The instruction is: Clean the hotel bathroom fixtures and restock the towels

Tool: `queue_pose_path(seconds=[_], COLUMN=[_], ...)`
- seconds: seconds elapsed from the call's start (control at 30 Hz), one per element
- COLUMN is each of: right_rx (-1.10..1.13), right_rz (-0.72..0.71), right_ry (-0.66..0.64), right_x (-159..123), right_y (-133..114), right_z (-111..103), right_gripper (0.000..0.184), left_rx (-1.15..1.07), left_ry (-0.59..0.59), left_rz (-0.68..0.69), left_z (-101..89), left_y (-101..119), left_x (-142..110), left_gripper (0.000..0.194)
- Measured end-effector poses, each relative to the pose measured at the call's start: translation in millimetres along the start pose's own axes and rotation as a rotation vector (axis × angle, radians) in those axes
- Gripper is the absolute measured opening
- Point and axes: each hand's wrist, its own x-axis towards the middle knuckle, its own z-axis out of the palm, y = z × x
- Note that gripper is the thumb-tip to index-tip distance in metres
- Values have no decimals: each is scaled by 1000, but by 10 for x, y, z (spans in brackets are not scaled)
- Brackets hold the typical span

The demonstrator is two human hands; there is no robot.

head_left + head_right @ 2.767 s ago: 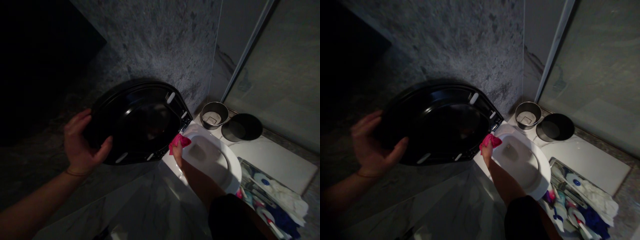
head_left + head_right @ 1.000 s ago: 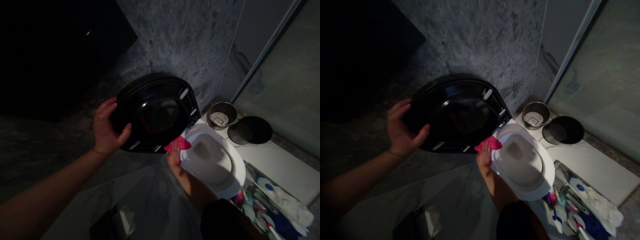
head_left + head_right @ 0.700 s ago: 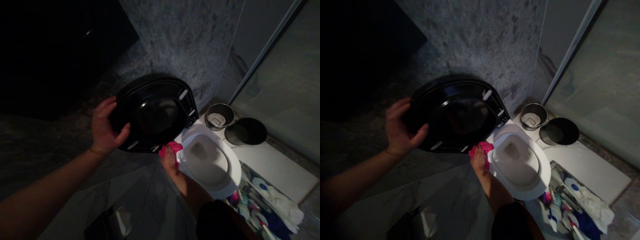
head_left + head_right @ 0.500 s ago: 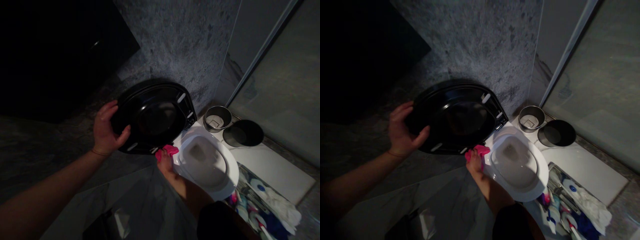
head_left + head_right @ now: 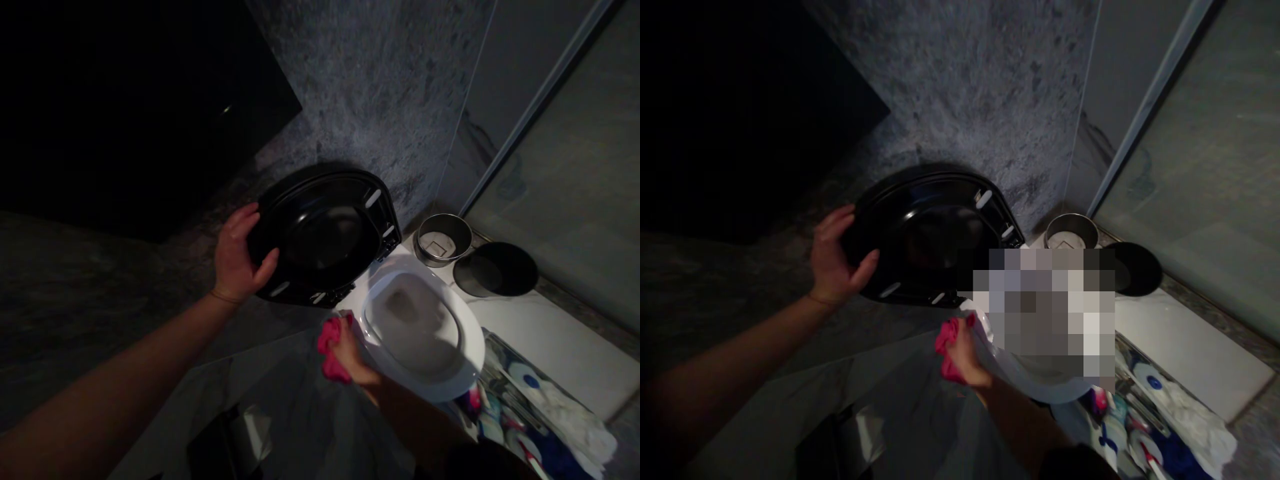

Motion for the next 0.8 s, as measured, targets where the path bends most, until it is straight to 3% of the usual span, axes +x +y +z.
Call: queue_pose_path(seconds=[0.1, 0.2, 0.27, 0.33, 0.47, 0.6, 0.7, 0.8], right_rx=[146, 172, 162, 180, 230, 243, 87, -109], right_rz=[-88, -274, -288, -226, -99, -165, -252, -306], right_ry=[177, 203, 229, 281, 300, 290, 132, -99], right_x=[-41, 129, 231, 277, 266, 335, 428, 424], right_y=[-538, -1039, -1129, -1028, -822, -1006, -1005, -699], right_z=[267, 709, 935, 1020, 906, 858, 738, 293], right_gripper=[53, 53, 51, 45, 50, 54, 40, 39], left_rx=[-4, 10, 25, 46, 55, 34, 16, 18], left_ry=[8, 3, -9, -23, -11, -2, 10, -18], left_rz=[25, 37, 22, 4, 15, 30, 43, -24], left_z=[-2, -2, -7, -12, -6, 28, 47, 48], left_y=[4, 13, 28, 41, 17, -60, -78, -59], left_x=[-1, 1, 1, 0, 0, -3, -12, -24], left_gripper=[74, 73, 70, 68, 70, 77, 80, 73])
